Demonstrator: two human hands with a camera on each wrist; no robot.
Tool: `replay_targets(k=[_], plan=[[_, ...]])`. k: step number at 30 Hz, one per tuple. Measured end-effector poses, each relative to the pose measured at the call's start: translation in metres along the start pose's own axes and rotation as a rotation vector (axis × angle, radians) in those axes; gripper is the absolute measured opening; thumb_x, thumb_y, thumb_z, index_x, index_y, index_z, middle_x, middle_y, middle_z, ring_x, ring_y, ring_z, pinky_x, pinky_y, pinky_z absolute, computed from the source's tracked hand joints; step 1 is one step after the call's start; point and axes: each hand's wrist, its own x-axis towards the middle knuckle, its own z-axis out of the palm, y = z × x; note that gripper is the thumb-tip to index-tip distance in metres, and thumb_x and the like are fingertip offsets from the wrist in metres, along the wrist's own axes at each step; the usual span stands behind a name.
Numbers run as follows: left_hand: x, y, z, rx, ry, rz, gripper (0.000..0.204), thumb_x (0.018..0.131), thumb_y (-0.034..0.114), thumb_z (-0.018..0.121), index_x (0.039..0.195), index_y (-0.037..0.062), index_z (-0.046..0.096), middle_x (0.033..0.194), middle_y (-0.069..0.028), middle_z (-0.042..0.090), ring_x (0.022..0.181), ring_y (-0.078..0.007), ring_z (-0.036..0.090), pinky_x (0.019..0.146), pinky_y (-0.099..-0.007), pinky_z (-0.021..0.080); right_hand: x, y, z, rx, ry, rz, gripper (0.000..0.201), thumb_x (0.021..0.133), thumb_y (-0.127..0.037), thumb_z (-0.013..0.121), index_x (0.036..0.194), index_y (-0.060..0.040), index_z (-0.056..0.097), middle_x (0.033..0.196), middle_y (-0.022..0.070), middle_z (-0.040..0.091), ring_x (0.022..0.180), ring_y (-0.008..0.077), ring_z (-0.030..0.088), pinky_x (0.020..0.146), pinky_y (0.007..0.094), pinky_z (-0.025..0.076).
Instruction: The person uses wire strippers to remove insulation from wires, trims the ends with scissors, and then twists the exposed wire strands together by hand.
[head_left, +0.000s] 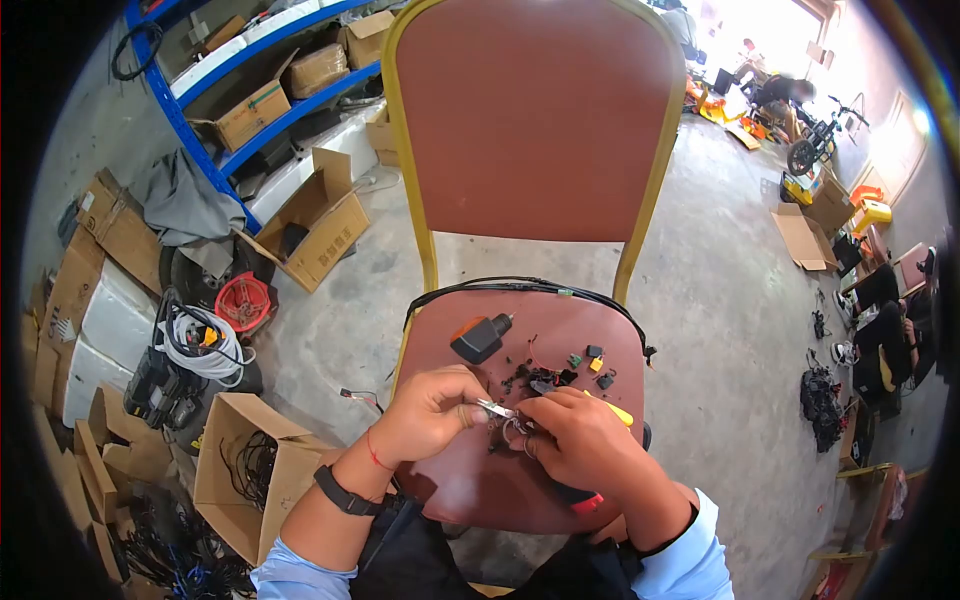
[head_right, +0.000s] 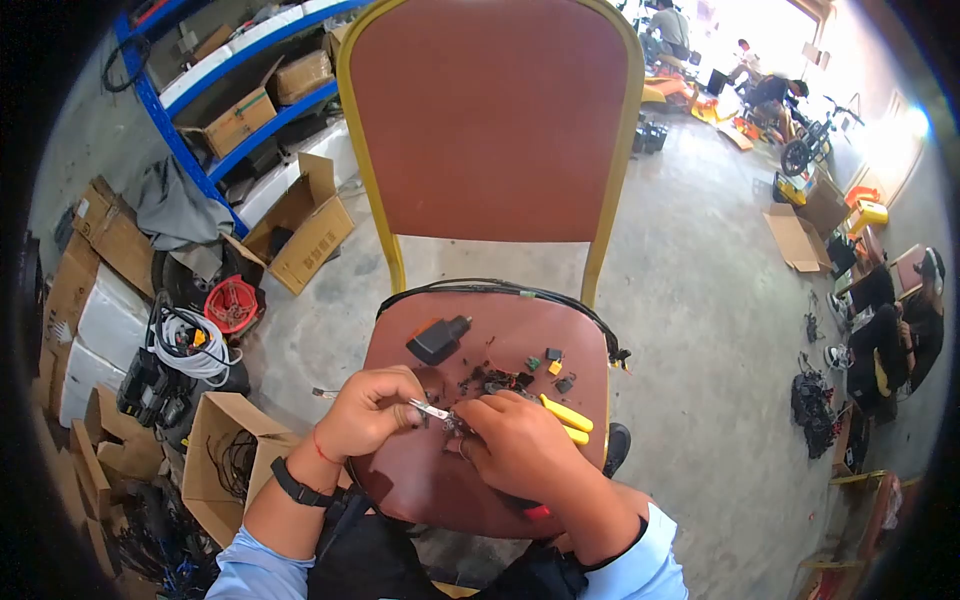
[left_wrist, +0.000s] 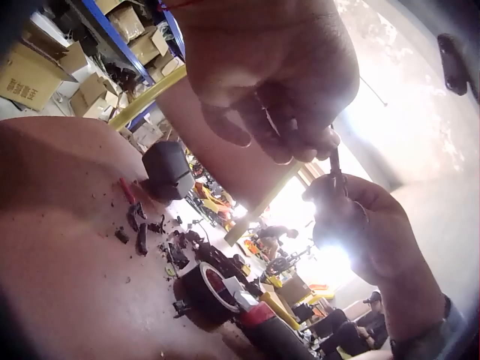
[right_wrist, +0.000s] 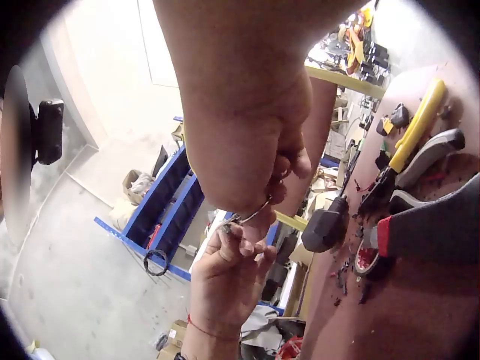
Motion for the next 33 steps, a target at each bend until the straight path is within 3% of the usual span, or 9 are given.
replay_targets(k=[12,15,18,24,33], plan=[[0.0001,-0.0015,0.0003,0.033,0.029,0.033,0.008,0.086,-0.003,0.073,0.093,0.0001,0.073,0.088,-0.0085,0.069,0.080,-0.0185,0.067,0.073,-0.0313,0.053,0.0013,-0.0019,0.0014,0.023,-0.026,0.035,0.042,0.081,-0.016,0.080,0.121,-0.0073,0.069,0.102,0.0118,0.070,0.099,0.0337,0.066,0.086,0.0436,0.053],[0.0014,0.0001,0.0020,0.060,0.042,0.031,0.008,0.085,-0.002,0.074,0.092,0.0012,0.074,0.086,-0.0085,0.070,0.080,-0.0209,0.067,0.073,-0.0329,0.052,0.0010,0.0002,0.0026,0.000,-0.005,-0.013,0.039,0.087,-0.027,0.078,0.118,-0.0067,0.068,0.097,0.0132,0.068,0.097,0.0347,0.065,0.080,0.0458,0.054],[0.0022,-0.0003,0.0016,0.175,0.037,0.080,0.007,0.084,0.001,0.076,0.091,0.0030,0.075,0.082,-0.0081,0.070,0.079,-0.0244,0.067,0.075,-0.0356,0.051,0.0015,-0.0024,0.0013,-0.024,-0.028,0.024,0.041,0.081,-0.018,0.080,0.119,-0.0082,0.069,0.100,0.0106,0.069,0.098,0.0326,0.064,0.084,0.0432,0.053],[0.0031,0.0013,0.0023,0.264,0.046,0.113,0.007,0.082,0.005,0.079,0.089,0.0056,0.076,0.080,-0.0074,0.070,0.079,-0.0273,0.066,0.080,-0.0384,0.050,0.0013,-0.0016,0.0029,-0.052,0.022,-0.040,0.041,0.084,-0.027,0.079,0.117,-0.0052,0.068,0.098,0.0140,0.068,0.098,0.0349,0.065,0.080,0.0457,0.055],[0.0019,-0.0007,0.0033,0.245,0.109,0.094,0.010,0.079,0.003,0.079,0.088,0.0064,0.076,0.083,-0.0090,0.071,0.081,-0.0285,0.066,0.079,-0.0389,0.050,0.0021,-0.0011,0.0046,-0.063,0.090,-0.061,0.035,0.079,-0.020,0.082,0.110,-0.0075,0.071,0.093,0.0099,0.068,0.089,0.0323,0.065,0.076,0.0434,0.054]])
